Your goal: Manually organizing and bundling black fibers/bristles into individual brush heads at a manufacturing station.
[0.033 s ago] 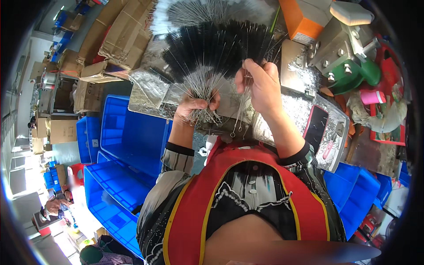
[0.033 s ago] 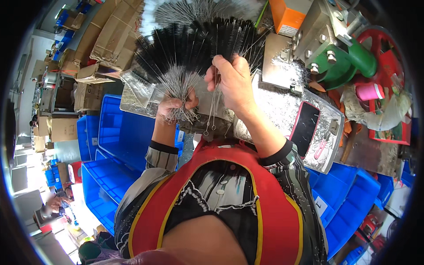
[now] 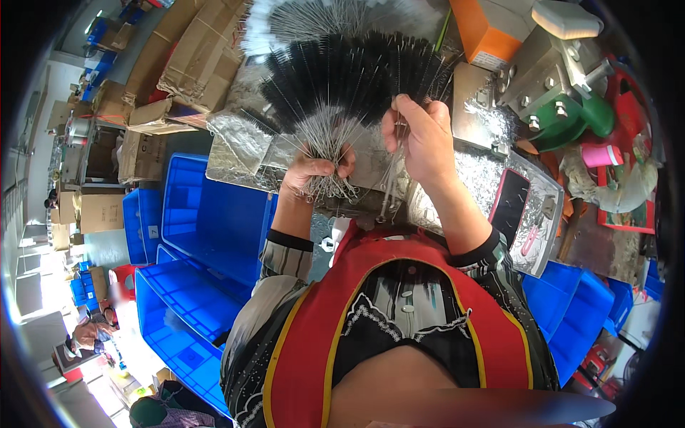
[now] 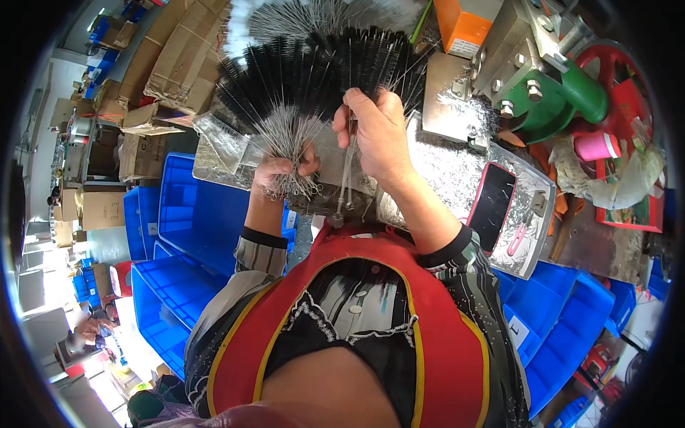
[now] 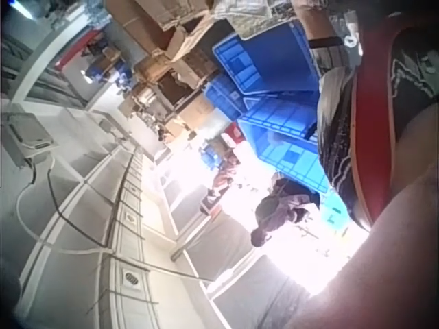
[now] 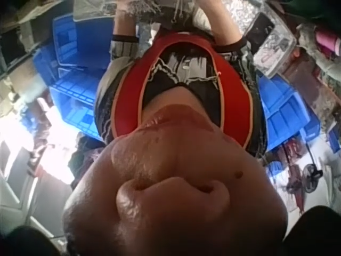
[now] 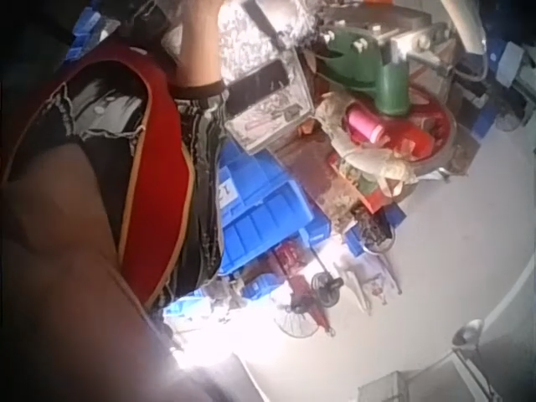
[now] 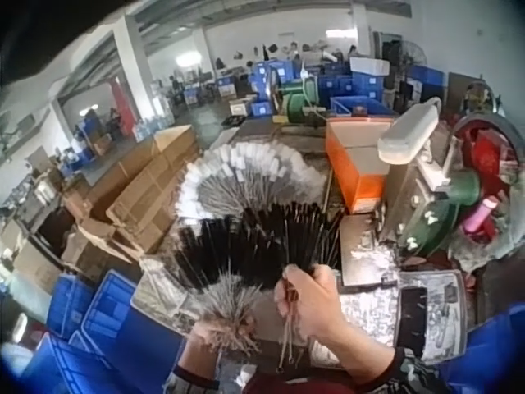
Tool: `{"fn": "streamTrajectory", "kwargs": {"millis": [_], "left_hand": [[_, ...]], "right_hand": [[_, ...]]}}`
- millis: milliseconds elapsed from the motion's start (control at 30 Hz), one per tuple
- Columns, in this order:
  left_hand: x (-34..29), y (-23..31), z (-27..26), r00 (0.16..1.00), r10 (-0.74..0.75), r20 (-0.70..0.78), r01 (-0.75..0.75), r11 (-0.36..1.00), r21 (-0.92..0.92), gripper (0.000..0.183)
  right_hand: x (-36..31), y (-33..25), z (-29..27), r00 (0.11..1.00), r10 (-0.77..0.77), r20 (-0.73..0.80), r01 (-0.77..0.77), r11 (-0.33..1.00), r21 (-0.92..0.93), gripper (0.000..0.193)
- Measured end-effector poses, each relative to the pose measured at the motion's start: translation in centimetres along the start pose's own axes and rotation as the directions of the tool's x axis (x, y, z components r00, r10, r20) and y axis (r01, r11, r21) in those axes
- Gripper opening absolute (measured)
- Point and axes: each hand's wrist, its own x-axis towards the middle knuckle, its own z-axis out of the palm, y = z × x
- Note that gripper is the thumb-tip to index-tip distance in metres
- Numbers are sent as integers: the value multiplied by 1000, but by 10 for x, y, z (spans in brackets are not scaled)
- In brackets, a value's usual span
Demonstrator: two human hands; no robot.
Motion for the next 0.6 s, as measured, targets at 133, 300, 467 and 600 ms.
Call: {"fn": "streamTrajectory", "kwargs": {"millis": [133,300,467,600], "left_hand": [[2,0,-3,999,-13,50,12,1000,17,46],[3,0,-3,994,-39,103,40,999,0,44],[4,0,7,999,-28,39,30,998,-64,45],[4,-2,-4,997,-56,54,58,997,-44,46]], "right_hand": [[3,1,-12,1000,0,-24,2,997,74,20],[2,-1,-17,998,34,-47,-28,991,127,27],[7,-5,-23,996,7,-94,2,996,91,26],[6,-11,-23,993,-75,-93,78,996,29,21]]}}
